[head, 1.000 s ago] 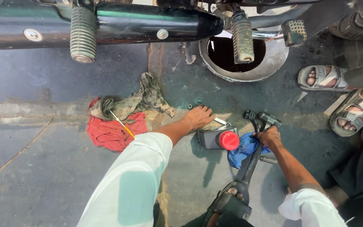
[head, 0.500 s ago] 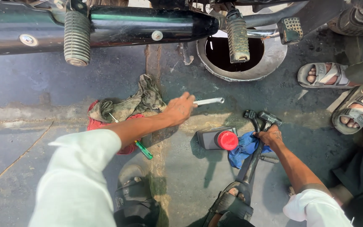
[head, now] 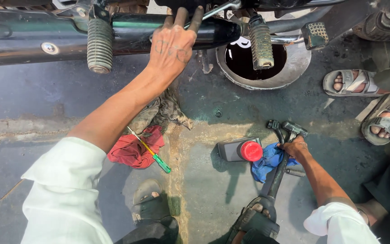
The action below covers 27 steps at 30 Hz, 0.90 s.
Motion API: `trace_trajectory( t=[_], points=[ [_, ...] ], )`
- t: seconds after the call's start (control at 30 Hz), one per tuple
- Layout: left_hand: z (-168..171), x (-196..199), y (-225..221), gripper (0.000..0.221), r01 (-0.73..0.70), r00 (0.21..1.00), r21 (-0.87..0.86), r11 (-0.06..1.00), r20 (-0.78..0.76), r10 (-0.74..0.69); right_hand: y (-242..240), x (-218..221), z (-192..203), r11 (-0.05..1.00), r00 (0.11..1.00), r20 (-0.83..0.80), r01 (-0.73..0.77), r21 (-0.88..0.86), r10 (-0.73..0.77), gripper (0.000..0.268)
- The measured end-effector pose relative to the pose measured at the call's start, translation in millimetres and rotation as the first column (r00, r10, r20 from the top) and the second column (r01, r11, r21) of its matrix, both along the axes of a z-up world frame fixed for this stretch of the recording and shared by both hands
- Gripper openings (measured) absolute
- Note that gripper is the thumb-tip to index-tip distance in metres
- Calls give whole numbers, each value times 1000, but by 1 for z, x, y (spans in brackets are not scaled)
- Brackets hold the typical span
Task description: Repairing a motorcycle engine area using a wrench, hammer, and screwdriver to adjust components.
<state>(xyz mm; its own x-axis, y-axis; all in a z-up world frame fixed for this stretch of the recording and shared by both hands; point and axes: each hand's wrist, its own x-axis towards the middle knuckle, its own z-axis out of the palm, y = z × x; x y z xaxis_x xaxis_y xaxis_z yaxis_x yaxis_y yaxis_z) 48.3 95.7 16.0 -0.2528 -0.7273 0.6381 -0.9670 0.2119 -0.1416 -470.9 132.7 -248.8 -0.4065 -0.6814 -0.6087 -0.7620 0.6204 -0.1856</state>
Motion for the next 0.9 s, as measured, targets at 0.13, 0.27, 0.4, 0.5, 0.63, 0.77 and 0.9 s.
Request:
trace_trajectory(
  t=[0.13,0.27,0.4,0.5,0.63,0.77,0.9],
  points=[
    [-15,-6,-8,71,-11,993,143,990,-117,28,2,-1,3,1000,1000,14,-17,6,17,39],
    [-25,-8,-19,74,-75,997,-15,997,20,75,1,-1,4,1000,993,119,-7,14,5,31],
    [-25,-6,-25,76,-53,996,-13,999,70,54,-2,-8,1,998,976,211,47,43,-55,23],
    [-30,1,-33,72,-34,994,-69,997,102,41,-4,-8,1,984,944,277,172,41,-177,14],
    [-25,14,-37,77,-10,994,-24,1000,107,13,-18,-21,-8,892,822,416,449,-53,-389,5],
    [-26,28,-43,79,44,989,-13,999,144,-41,-29,9,49,693,493,715,720,-16,-496,17],
    [-19,35,-46,85,45,988,2,999,148,-45,-56,42,129,577,280,899,816,-38,-337,34]
  ],
)
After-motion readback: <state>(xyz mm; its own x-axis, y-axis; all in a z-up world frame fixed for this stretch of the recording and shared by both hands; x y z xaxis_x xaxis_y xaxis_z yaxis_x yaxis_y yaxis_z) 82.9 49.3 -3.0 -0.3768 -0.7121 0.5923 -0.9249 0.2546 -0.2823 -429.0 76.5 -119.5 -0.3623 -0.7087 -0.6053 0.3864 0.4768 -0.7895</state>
